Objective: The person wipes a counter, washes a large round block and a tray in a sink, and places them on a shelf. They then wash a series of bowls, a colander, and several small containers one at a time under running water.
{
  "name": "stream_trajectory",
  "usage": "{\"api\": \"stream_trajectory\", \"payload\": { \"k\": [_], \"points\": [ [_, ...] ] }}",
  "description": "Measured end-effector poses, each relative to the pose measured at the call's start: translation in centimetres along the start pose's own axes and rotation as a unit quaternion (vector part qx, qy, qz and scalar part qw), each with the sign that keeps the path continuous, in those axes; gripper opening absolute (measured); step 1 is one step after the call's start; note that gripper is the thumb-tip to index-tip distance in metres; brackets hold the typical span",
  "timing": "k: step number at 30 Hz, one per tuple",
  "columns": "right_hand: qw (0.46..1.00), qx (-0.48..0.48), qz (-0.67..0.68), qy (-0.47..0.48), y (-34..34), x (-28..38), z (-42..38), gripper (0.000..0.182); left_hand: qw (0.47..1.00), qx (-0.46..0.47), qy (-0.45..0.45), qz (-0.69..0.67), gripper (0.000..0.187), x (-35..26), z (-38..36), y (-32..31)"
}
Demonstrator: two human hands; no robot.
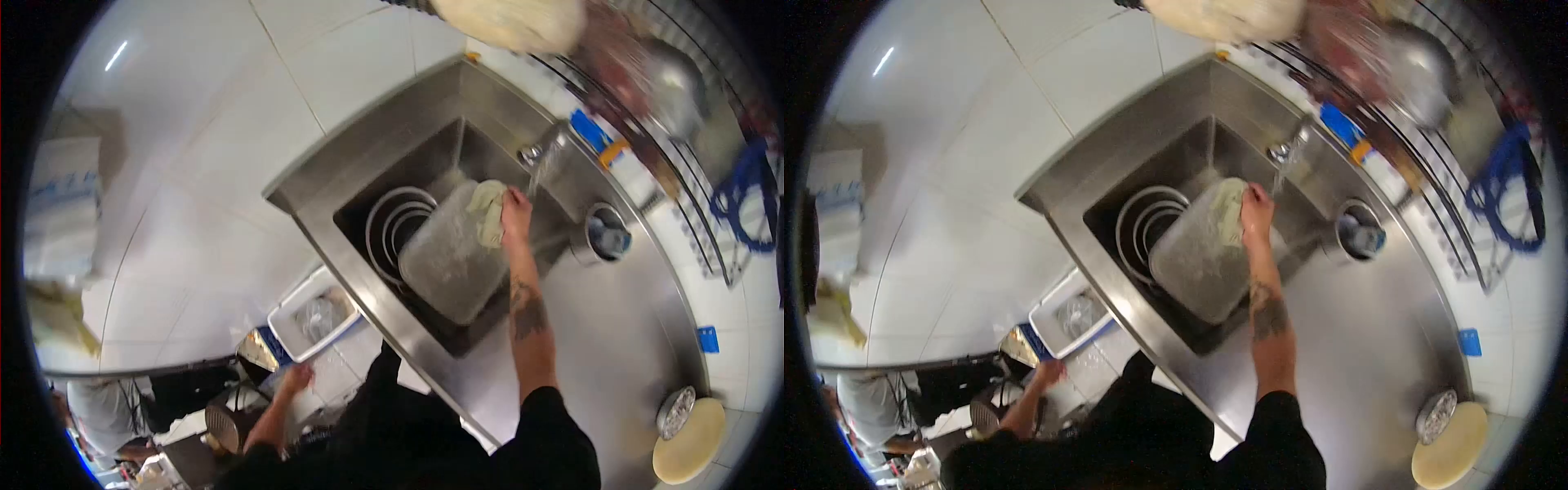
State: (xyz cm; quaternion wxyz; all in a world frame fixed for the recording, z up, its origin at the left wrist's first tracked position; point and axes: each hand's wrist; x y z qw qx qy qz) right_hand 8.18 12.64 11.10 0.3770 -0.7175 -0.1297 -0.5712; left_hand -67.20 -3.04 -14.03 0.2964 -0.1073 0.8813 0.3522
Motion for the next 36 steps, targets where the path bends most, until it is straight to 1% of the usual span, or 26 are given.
{"api": "stream_trajectory", "payload": {
  "k": [1, 2, 3, 4, 5, 7, 9, 10, 12, 13, 14, 15, 16, 18, 19, 20, 21, 23, 25, 27, 28, 29, 30, 31, 33, 36],
  "points": [
    [0.994, 0.011, -0.097, 0.049, -3.5, 0.5, 3.5, 0.024, 0.981, 0.021, 0.073, -0.181, 0.018, 1.7, -1.5, -1.0],
    [0.977, 0.021, -0.192, 0.095, -7.1, 0.8, 7.1, 0.024, 0.975, -0.001, 0.203, -0.084, 0.028, -0.7, -5.2, 0.9],
    [0.961, 0.035, -0.231, 0.146, -9.4, -1.0, 12.2, 0.026, 0.974, 0.053, 0.207, 0.080, 0.019, -1.1, -6.5, 1.4],
    [0.940, 0.061, -0.306, 0.138, -10.9, -4.0, 18.5, 0.031, 0.922, -0.012, 0.304, -0.239, 0.033, -4.0, -9.4, 2.2],
    [0.936, 0.094, -0.320, 0.113, -14.2, -4.0, 20.6, 0.036, 0.803, 0.042, 0.375, -0.461, 0.035, -0.8, -11.1, 2.3],
    [0.929, 0.129, -0.336, 0.081, -18.6, -7.7, 24.3, 0.041, 0.813, 0.055, 0.444, -0.373, 0.030, 1.2, -14.2, 1.7],
    [0.713, 0.091, -0.655, 0.232, -19.2, -16.4, 27.7, 0.050, 0.649, 0.061, 0.488, -0.580, 0.026, 3.1, -17.3, 2.3],
    [0.701, 0.033, -0.681, 0.207, -20.8, -18.6, 27.0, 0.056, 0.644, 0.063, 0.496, -0.579, 0.026, 2.3, -18.0, 2.8],
    [0.685, 0.047, -0.706, 0.173, -24.1, -19.8, 22.3, 0.055, 0.775, -0.009, 0.506, -0.378, 0.037, -2.2, -19.3, 2.1],
    [0.666, 0.050, -0.729, 0.151, -25.3, -19.6, 19.1, 0.054, 0.771, -0.002, 0.510, -0.380, 0.037, -3.7, -19.2, 1.7],
    [0.619, 0.045, -0.750, 0.228, -25.7, -22.8, 15.3, 0.053, 0.800, 0.002, 0.480, -0.360, 0.028, -4.8, -18.8, 1.4],
    [0.616, 0.066, -0.754, 0.219, -28.1, -22.4, 9.0, 0.051, 0.816, 0.002, 0.461, -0.349, 0.025, -5.9, -18.0, 1.4],
    [0.522, 0.082, -0.818, 0.226, -29.9, -23.6, 3.2, 0.051, 0.831, 0.001, 0.442, -0.337, 0.022, -7.1, -17.2, 1.3],
    [0.563, 0.142, -0.781, 0.232, -33.9, -24.9, -8.7, 0.050, 0.877, 0.032, 0.386, -0.284, 0.022, -8.8, -15.3, 2.1],
    [0.637, 0.257, -0.700, 0.193, -35.1, -23.9, -13.6, 0.052, 0.880, 0.027, 0.384, -0.279, 0.022, -9.6, -14.3, 2.5],
    [0.753, 0.235, -0.599, 0.136, -35.9, -29.0, -17.9, 0.054, 0.839, -0.006, 0.403, -0.365, 0.022, -10.6, -13.7, 2.9],
    [0.913, 0.110, -0.369, 0.135, -38.4, -34.0, -21.6, 0.044, 0.790, -0.038, 0.418, -0.447, 0.022, -11.5, -13.5, 3.1],
    [0.831, 0.425, -0.359, -0.008, -39.5, -27.3, -22.3, 0.021, 0.806, -0.056, 0.404, -0.429, 0.022, -12.7, -14.4, 3.8],
    [0.886, 0.345, -0.309, -0.029, -41.0, -21.9, -24.5, 0.013, 0.822, -0.065, 0.390, -0.410, 0.022, -13.0, -16.4, 2.1],
    [0.936, 0.254, -0.221, -0.100, -41.8, -23.4, -25.8, 0.011, 0.774, -0.043, 0.360, -0.518, 0.021, -10.2, -18.2, 1.4],
    [0.962, 0.171, -0.137, -0.161, -41.3, -22.6, -25.3, 0.011, 0.886, -0.062, 0.347, -0.302, 0.019, -12.9, -18.8, 1.5],
    [0.957, 0.084, -0.027, -0.277, -40.2, -22.1, -24.2, 0.010, 0.894, -0.047, 0.346, -0.280, 0.019, -11.6, -19.2, 1.9],
    [0.921, 0.027, 0.156, -0.357, -37.9, -21.6, -22.6, 0.011, 0.827, -0.078, 0.296, -0.471, 0.018, -11.0, -18.6, 2.0],
    [0.849, -0.027, 0.335, -0.408, -35.0, -21.4, -20.2, 0.014, 0.902, -0.118, 0.258, -0.324, 0.017, -10.4, -17.9, 2.1],
    [0.730, 0.106, 0.568, -0.366, -25.9, -20.3, -16.1, 0.017, 0.966, -0.186, 0.178, -0.035, 0.016, -19.2, -14.6, 5.3],
    [0.744, -0.033, 0.566, -0.353, -12.1, -12.0, -9.3, 0.021, 0.968, -0.244, 0.032, 0.044, 0.012, -32.1, -7.1, 9.4]
  ]
}}
Point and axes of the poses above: each hand's wrist, its own z-axis towards the middle knuckle, its own y-axis out of the back of the hand, x = y × z, and after that the axes turned 15 degrees about z, right-handed
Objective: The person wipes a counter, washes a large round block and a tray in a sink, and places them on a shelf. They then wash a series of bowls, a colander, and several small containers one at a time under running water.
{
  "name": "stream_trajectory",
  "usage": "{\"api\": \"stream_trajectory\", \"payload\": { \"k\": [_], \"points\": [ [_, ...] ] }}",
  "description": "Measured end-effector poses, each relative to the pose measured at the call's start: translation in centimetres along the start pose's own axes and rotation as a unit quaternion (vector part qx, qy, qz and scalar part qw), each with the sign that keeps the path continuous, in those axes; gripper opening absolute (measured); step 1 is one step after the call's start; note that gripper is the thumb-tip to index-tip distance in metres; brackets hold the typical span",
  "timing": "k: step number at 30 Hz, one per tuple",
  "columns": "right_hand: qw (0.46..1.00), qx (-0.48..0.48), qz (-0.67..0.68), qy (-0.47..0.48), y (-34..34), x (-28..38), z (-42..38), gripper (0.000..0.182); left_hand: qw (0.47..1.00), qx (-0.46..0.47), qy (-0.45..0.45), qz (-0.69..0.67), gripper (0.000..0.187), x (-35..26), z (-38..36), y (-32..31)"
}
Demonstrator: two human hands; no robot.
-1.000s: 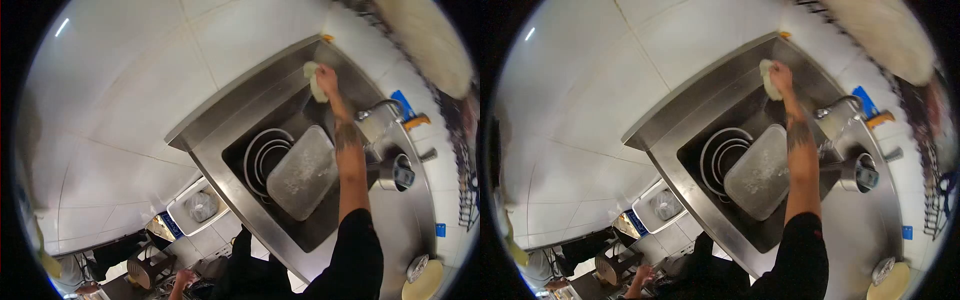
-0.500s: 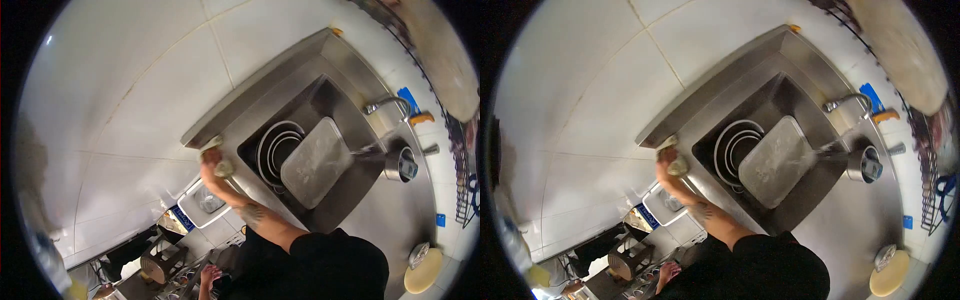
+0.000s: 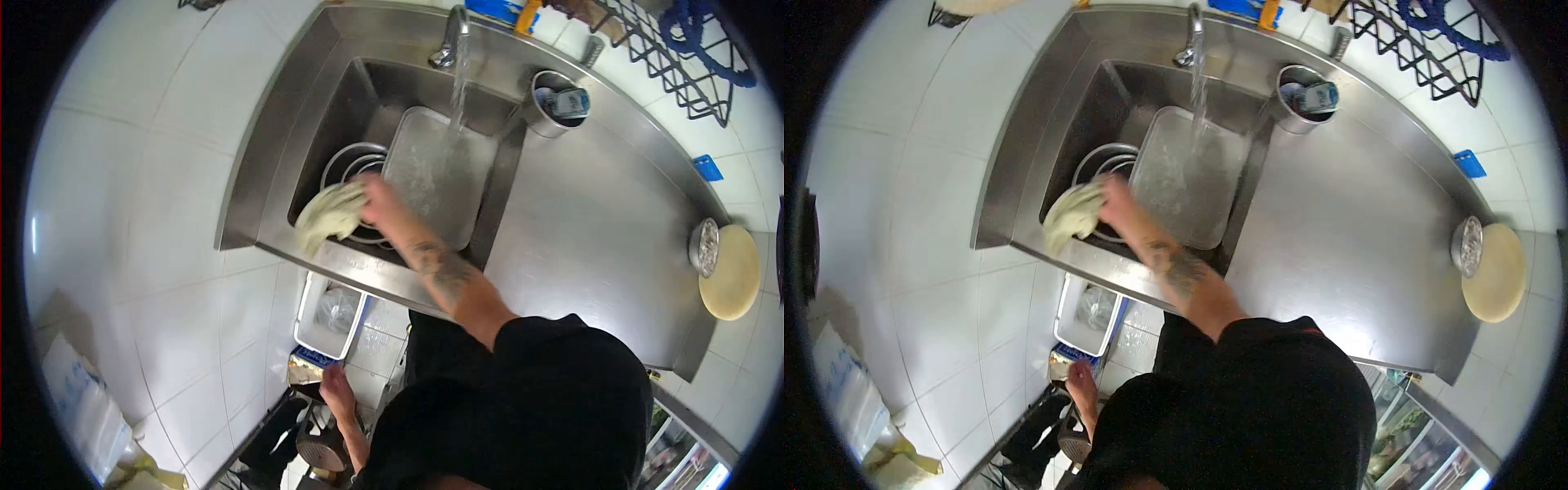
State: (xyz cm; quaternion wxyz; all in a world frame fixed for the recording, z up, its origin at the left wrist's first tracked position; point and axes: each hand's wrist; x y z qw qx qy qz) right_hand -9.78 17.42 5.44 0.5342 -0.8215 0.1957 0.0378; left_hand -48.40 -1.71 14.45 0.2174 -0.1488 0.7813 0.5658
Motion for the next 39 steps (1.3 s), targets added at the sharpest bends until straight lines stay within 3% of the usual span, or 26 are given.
{"api": "stream_trajectory", "payload": {
  "k": [3, 5, 7, 8, 9, 11, 13, 16, 17, 19, 20, 21, 22, 23, 25, 26, 28, 29, 30, 31, 32, 33, 34, 36, 37, 39],
  "points": [
    [0.977, -0.114, -0.011, 0.178, -6.9, 10.6, -4.0, 0.023, 0.982, 0.027, -0.119, -0.147, 0.012, -9.9, 9.4, -2.9],
    [0.951, -0.136, -0.006, 0.277, -8.9, 15.0, -3.9, 0.023, 0.956, 0.091, -0.235, -0.150, 0.014, -15.6, 16.6, -7.2],
    [0.856, -0.148, -0.315, 0.383, -8.8, 19.7, -2.2, 0.021, 0.909, 0.201, -0.323, -0.168, 0.020, -22.5, 23.4, -12.0],
    [0.848, -0.148, -0.315, 0.401, -9.7, 21.8, -2.2, 0.021, 0.882, 0.188, -0.370, -0.225, 0.030, -23.6, 28.5, -18.8],
    [0.851, -0.119, -0.316, 0.403, -10.4, 23.6, -2.2, 0.021, 0.895, 0.168, -0.411, -0.029, 0.048, -29.6, 29.9, -17.9],
    [0.858, -0.064, -0.341, 0.378, -11.6, 26.0, -1.6, 0.024, 0.838, 0.074, -0.540, -0.026, 0.075, -35.0, 35.8, -24.9],
    [0.876, -0.016, -0.361, 0.318, -11.2, 26.3, -0.2, 0.029, 0.854, 0.191, -0.481, -0.063, 0.067, -39.6, 38.4, -28.3],
    [0.798, -0.026, -0.452, 0.398, -11.1, 27.3, -1.3, 0.035, 0.852, 0.384, -0.321, -0.157, 0.057, -43.0, 40.1, -31.4],
    [0.799, -0.026, -0.451, 0.398, -11.0, 27.6, -1.7, 0.035, 0.852, 0.383, -0.320, -0.156, 0.057, -43.6, 39.7, -31.8],
    [0.614, -0.321, -0.570, 0.441, -9.3, 28.5, -2.2, 0.029, 0.899, 0.141, -0.411, -0.051, 0.042, -45.8, 38.1, -30.0],
    [0.764, -0.331, -0.430, 0.350, -13.2, 24.0, -5.1, 0.026, 0.896, 0.145, -0.418, -0.044, 0.042, -46.8, 37.1, -28.5],
    [0.767, -0.333, -0.421, 0.352, -10.9, 25.2, -4.1, 0.026, 0.856, 0.197, -0.477, 0.003, 0.042, -47.8, 36.0, -26.8],
    [0.917, -0.118, -0.288, 0.249, -6.3, 27.6, -2.3, 0.029, 0.808, 0.249, -0.531, 0.047, 0.043, -47.9, 35.2, -26.1],
    [0.977, 0.112, -0.130, 0.124, -3.4, 29.1, -1.3, 0.033, 0.805, 0.253, -0.534, 0.051, 0.043, -47.2, 34.9, -26.5],
    [0.962, 0.094, -0.164, 0.200, -3.9, 27.9, -0.4, 0.032, 0.808, 0.411, -0.346, -0.244, 0.043, -45.9, 35.5, -27.6],
    [0.905, 0.006, -0.303, 0.299, -4.6, 27.1, -0.4, 0.031, 0.804, 0.414, -0.354, -0.237, 0.043, -45.2, 35.9, -28.0],
    [0.798, -0.187, -0.351, 0.453, -6.2, 25.5, 1.6, 0.029, 0.688, 0.442, -0.083, -0.569, 0.037, -44.1, 36.4, -29.5],
    [0.796, -0.190, -0.345, 0.459, -7.0, 24.2, 1.7, 0.029, 0.687, 0.451, -0.083, -0.564, 0.037, -43.9, 35.5, -29.4],
    [0.656, -0.259, -0.536, 0.464, -8.0, 23.0, 1.5, 0.028, 0.602, 0.496, -0.021, -0.626, 0.035, -43.9, 34.8, -28.7],
    [0.465, -0.343, -0.678, 0.455, -8.5, 22.0, 1.5, 0.027, 0.506, 0.530, 0.039, -0.680, 0.034, -44.1, 34.8, -28.7],
    [0.390, -0.361, -0.713, 0.456, -9.4, 21.4, 1.4, 0.027, 0.505, 0.528, 0.036, -0.682, 0.034, -43.8, 35.1, -30.3],
    [0.410, -0.352, -0.699, 0.468, -9.2, 21.7, 1.6, 0.027, 0.571, 0.450, -0.017, -0.686, 0.034, -43.2, 36.0, -33.7],
    [0.480, -0.330, -0.648, 0.491, -8.8, 22.3, 2.0, 0.027, 0.629, 0.363, -0.071, -0.684, 0.034, -43.8, 36.8, -35.4],
    [0.774, -0.191, -0.344, 0.496, -7.5, 24.0, 2.5, 0.027, 0.743, 0.287, -0.199, -0.571, 0.035, -44.6, 35.8, -33.2],
    [0.854, -0.138, -0.213, 0.454, -7.2, 24.5, 2.2, 0.027, 0.775, 0.253, -0.239, -0.528, 0.035, -44.8, 35.2, -31.9],
    [0.889, -0.106, -0.153, 0.419, -7.4, 24.5, 1.1, 0.027, 0.835, 0.201, -0.400, -0.320, 0.032, -46.3, 33.9, -28.7]
  ]
}}
Point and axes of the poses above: each hand's wrist, its own z-axis towards the middle knuckle, its own y-axis out of the back of the hand, x = y × z, and after that the axes turned 15 degrees about z, right-handed
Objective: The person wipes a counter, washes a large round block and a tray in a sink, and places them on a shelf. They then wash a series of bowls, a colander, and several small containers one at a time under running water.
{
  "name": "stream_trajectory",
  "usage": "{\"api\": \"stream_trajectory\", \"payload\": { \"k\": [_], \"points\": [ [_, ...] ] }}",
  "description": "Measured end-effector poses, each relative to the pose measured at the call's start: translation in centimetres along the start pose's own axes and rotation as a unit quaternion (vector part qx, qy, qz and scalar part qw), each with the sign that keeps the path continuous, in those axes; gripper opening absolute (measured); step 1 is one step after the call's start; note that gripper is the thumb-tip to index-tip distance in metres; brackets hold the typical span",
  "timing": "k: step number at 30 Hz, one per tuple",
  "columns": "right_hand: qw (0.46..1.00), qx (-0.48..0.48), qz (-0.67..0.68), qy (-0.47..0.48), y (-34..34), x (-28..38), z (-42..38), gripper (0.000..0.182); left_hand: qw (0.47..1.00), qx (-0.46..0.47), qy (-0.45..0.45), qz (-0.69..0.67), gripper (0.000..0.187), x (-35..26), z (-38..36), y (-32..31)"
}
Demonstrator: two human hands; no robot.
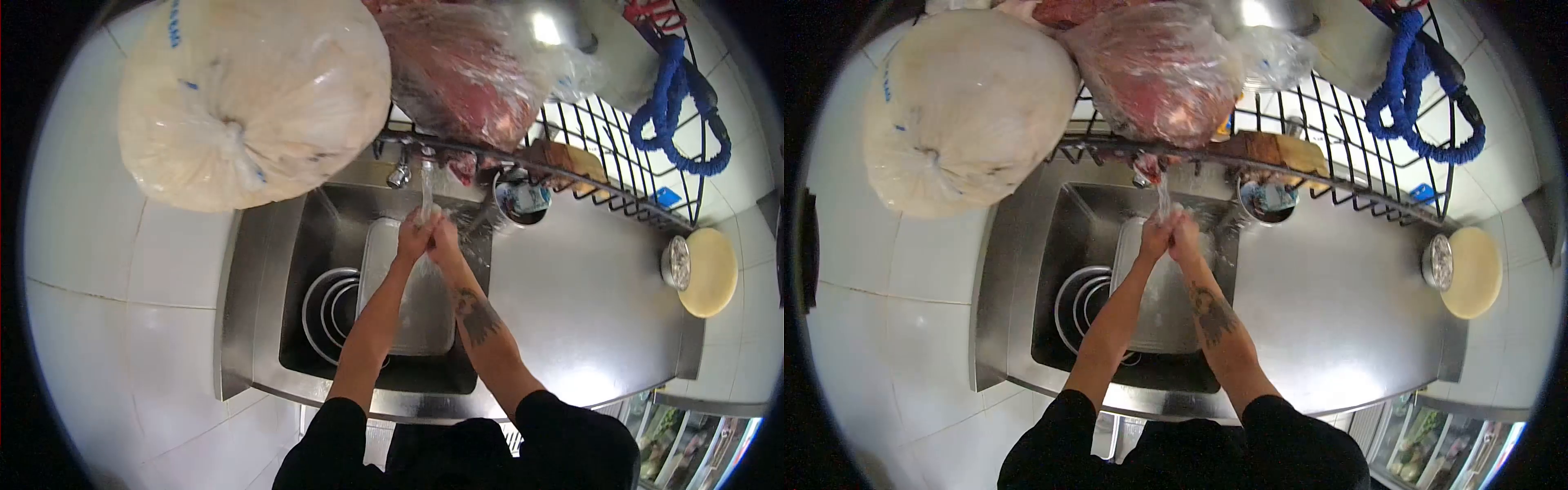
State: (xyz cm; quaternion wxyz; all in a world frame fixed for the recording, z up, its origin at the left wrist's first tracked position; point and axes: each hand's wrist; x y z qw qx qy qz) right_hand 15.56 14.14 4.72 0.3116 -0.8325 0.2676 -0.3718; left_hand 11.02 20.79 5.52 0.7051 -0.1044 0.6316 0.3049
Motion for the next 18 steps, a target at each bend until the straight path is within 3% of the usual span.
{"api": "stream_trajectory", "payload": {
  "k": [2, 4, 6, 7, 8, 9, 11, 12, 13, 14, 15, 16, 17, 18],
  "points": [
    [0.994, 0.106, -0.031, 0.004, 0.3, 0.0, -1.4, 0.021, 1.000, 0.019, -0.002, 0.014, 0.033, 0.4, 1.0, 0.5],
    [0.997, 0.057, -0.051, 0.021, -0.9, -0.2, -3.7, 0.018, 0.998, 0.059, 0.002, 0.030, 0.034, 3.3, 0.3, 0.1],
    [0.997, -0.003, -0.059, 0.047, 1.3, -1.9, -2.9, 0.016, 0.979, -0.014, -0.048, 0.199, 0.032, 8.8, -0.9, -1.1],
    [0.920, 0.032, -0.353, 0.165, 5.5, -4.1, 0.3, 0.017, 0.964, -0.032, -0.065, 0.254, 0.032, 11.0, -1.6, -1.7],
    [0.854, 0.001, -0.478, 0.204, 5.3, -4.1, -1.4, 0.022, 0.992, -0.028, 0.111, 0.054, 0.030, 12.6, -3.1, -2.0],
    [0.770, -0.040, -0.591, 0.237, 4.9, -3.9, -3.4, 0.027, 0.947, -0.025, 0.285, -0.145, 0.028, 13.4, -4.5, -2.4],
    [0.679, 0.032, -0.693, 0.240, 8.6, -5.0, -4.0, 0.036, 0.876, -0.023, 0.449, -0.172, 0.021, 9.7, -7.5, -1.4],
    [0.656, 0.067, -0.731, 0.178, 10.6, -5.2, -4.7, 0.037, 0.841, 0.009, 0.512, -0.175, 0.021, 7.4, -9.2, -0.4],
    [0.624, 0.113, -0.764, 0.118, 11.9, -5.0, -5.5, 0.038, 0.828, 0.082, 0.493, -0.253, 0.024, 9.2, -11.3, 0.2],
    [0.670, 0.144, -0.717, 0.124, 9.1, -2.3, -10.4, 0.036, 0.828, 0.115, 0.534, -0.127, 0.026, 10.7, -12.4, 0.3],
    [0.760, 0.124, -0.633, 0.080, 9.8, -2.0, -12.0, 0.029, 0.894, 0.169, 0.416, 0.005, 0.028, 8.6, -12.8, 2.3],
    [0.708, 0.150, -0.677, 0.135, 13.1, -3.4, -11.4, 0.023, 0.925, 0.187, 0.291, 0.155, 0.034, 6.2, -13.1, 4.4],
    [0.685, 0.163, -0.688, 0.176, 12.9, -2.5, -13.5, 0.022, 0.917, 0.132, 0.291, 0.240, 0.038, 0.0, -13.0, 6.0],
    [0.718, 0.157, -0.656, 0.169, 12.5, -1.0, -15.7, 0.022, 0.943, 0.012, 0.223, 0.248, 0.045, -1.0, -13.0, 7.4]
  ]
}}
Point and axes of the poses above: each hand's wrist, its own z-axis towards the middle knuckle, its own y-axis out of the back of the hand, x = y × z, and after that the axes turned 15 degrees about z, right-handed
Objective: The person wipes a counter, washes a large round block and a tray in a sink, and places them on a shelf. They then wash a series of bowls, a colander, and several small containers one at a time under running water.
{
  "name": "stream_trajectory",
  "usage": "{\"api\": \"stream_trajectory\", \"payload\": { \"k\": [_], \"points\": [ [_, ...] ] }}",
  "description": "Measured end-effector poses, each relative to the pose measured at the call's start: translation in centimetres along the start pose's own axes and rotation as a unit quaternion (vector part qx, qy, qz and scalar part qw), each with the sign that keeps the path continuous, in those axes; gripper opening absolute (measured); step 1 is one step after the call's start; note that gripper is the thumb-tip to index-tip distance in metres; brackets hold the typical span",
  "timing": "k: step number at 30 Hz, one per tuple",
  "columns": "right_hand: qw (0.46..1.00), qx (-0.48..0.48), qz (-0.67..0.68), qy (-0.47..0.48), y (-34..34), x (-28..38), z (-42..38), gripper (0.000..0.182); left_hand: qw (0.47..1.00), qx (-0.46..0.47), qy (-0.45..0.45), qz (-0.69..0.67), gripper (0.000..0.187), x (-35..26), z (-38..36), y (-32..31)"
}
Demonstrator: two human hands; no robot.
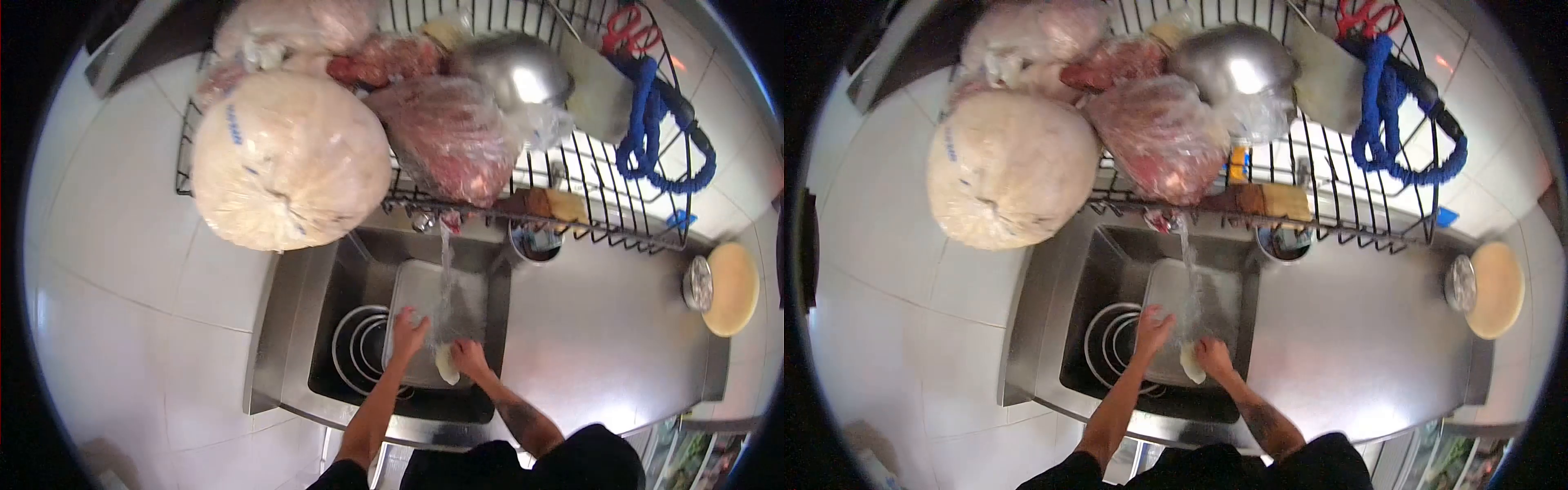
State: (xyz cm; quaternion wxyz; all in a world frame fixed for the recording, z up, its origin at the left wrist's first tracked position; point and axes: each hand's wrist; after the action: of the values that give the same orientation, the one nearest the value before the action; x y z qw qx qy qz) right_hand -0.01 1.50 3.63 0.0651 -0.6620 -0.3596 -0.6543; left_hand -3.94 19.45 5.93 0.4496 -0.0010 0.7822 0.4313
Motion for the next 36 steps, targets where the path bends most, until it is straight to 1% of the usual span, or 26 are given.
{"api": "stream_trajectory", "payload": {
  "k": [1, 2, 3, 4, 5, 6, 7, 8, 10, 11, 13, 14, 15, 16, 17, 18, 20, 22, 24, 26, 27, 29, 31, 33, 34, 36],
  "points": [
    [1.000, -0.019, 0.020, -0.012, 1.1, 0.6, -1.3, 0.021, 0.991, -0.127, -0.042, -0.022, 0.053, 0.4, -0.1, 2.5],
    [0.998, -0.041, 0.042, -0.030, 2.1, 1.2, -2.2, 0.020, 0.974, -0.201, -0.088, -0.060, 0.072, -0.5, -0.4, 6.6],
    [0.998, -0.041, 0.047, -0.026, 3.6, 2.5, -2.6, 0.020, 0.937, -0.300, -0.180, -0.026, 0.082, -4.3, -1.7, 11.7],
    [0.997, -0.045, 0.043, -0.048, 5.1, 3.9, -3.0, 0.019, 0.879, -0.401, -0.257, 0.022, 0.092, -8.1, -3.0, 16.8],
    [0.995, -0.046, 0.038, -0.078, 6.3, 5.0, -4.2, 0.019, 0.826, -0.468, -0.314, 0.017, 0.101, -11.6, -3.6, 20.7],
    [0.997, -0.050, 0.034, -0.052, 7.3, 6.2, -4.9, 0.018, 0.742, -0.537, -0.401, 0.021, 0.109, -13.6, -2.6, 23.3],
    [0.998, -0.055, 0.026, -0.017, 8.6, 7.1, -4.6, 0.016, 0.705, -0.547, -0.449, 0.045, 0.111, -16.4, -2.0, 26.0],
    [0.998, -0.053, 0.024, -0.019, 9.4, 7.3, -4.7, 0.016, 0.664, -0.557, -0.494, 0.068, 0.113, -18.6, -1.6, 28.1],
    [0.990, -0.072, 0.007, 0.118, 10.7, 7.3, -4.6, 0.016, 0.716, -0.521, -0.450, 0.117, 0.109, -20.9, -0.4, 30.2],
    [0.992, -0.061, 0.012, 0.113, 11.3, 7.6, -4.7, 0.018, 0.713, -0.522, -0.454, 0.119, 0.109, -21.7, -0.2, 31.1],
    [0.990, -0.074, 0.030, 0.115, 12.6, 9.5, -6.0, 0.016, 0.669, -0.552, -0.472, 0.158, 0.103, -24.1, 0.2, 32.6],
    [0.989, -0.082, 0.046, 0.111, 12.9, 9.9, -6.4, 0.015, 0.665, -0.552, -0.477, 0.160, 0.103, -25.7, 0.2, 32.9],
    [0.990, -0.079, 0.050, 0.109, 12.8, 9.5, -6.8, 0.015, 0.691, -0.526, -0.488, 0.092, 0.100, -28.0, -0.8, 32.9],
    [0.993, -0.072, 0.060, 0.077, 12.9, 8.9, -7.3, 0.016, 0.714, -0.496, -0.493, 0.024, 0.097, -29.8, -1.6, 33.0],
    [0.995, -0.063, 0.068, 0.046, 13.0, 8.2, -7.8, 0.017, 0.752, -0.488, -0.442, 0.032, 0.095, -31.2, -1.6, 33.2],
    [0.995, -0.057, 0.070, 0.045, 13.0, 7.3, -8.3, 0.017, 0.786, -0.480, -0.387, 0.040, 0.093, -32.7, -1.4, 33.5],
    [0.995, -0.059, 0.056, 0.059, 12.3, 5.9, -8.8, 0.017, 0.835, -0.381, -0.394, 0.050, 0.086, -36.3, -1.3, 34.3],
    [0.996, -0.048, 0.072, 0.037, 11.5, 5.1, -9.2, 0.017, 0.855, -0.321, -0.376, 0.157, 0.068, -39.4, 0.1, 35.9],
    [0.996, -0.033, 0.079, 0.016, 11.2, 4.9, -9.6, 0.017, 0.851, -0.263, -0.369, 0.265, 0.068, -42.0, 1.4, 36.8],
    [0.999, -0.021, 0.042, 0.013, 11.0, 5.8, -9.1, 0.017, 0.833, -0.241, -0.366, 0.337, 0.069, -44.0, 2.7, 36.5],
    [0.999, -0.017, 0.039, 0.013, 10.8, 6.1, -8.8, 0.017, 0.822, -0.246, -0.368, 0.358, 0.069, -44.5, 3.1, 36.1],
    [0.995, -0.071, 0.030, 0.063, 10.2, 6.1, -8.5, 0.018, 0.800, -0.272, -0.376, 0.380, 0.070, -44.1, 3.6, 35.2],
    [0.994, -0.063, 0.060, 0.065, 10.3, 5.8, -8.1, 0.018, 0.782, -0.309, -0.383, 0.382, 0.071, -42.0, 4.3, 35.0],
    [0.989, -0.081, 0.082, 0.090, 11.0, 6.6, -8.8, 0.019, 0.765, -0.345, -0.394, 0.374, 0.072, -39.5, 4.6, 35.5],
    [0.989, -0.097, 0.082, 0.070, 11.3, 6.4, -9.2, 0.019, 0.757, -0.363, -0.400, 0.367, 0.073, -38.0, 4.6, 35.6],
    [0.991, -0.078, 0.108, 0.032, 11.8, 5.6, -10.1, 0.021, 0.741, -0.393, -0.423, 0.343, 0.074, -36.0, 4.0, 35.6]
  ]
}}
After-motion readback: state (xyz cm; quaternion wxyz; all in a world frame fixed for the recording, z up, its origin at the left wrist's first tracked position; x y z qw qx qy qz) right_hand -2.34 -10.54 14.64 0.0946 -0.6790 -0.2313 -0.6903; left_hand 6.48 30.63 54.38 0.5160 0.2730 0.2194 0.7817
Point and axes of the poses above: each hand's wrist, its own z-axis towards the middle knuckle, its own y-axis out of the back of the hand, x = y × z, and after that the axes turned 15 degrees about z, right-handed
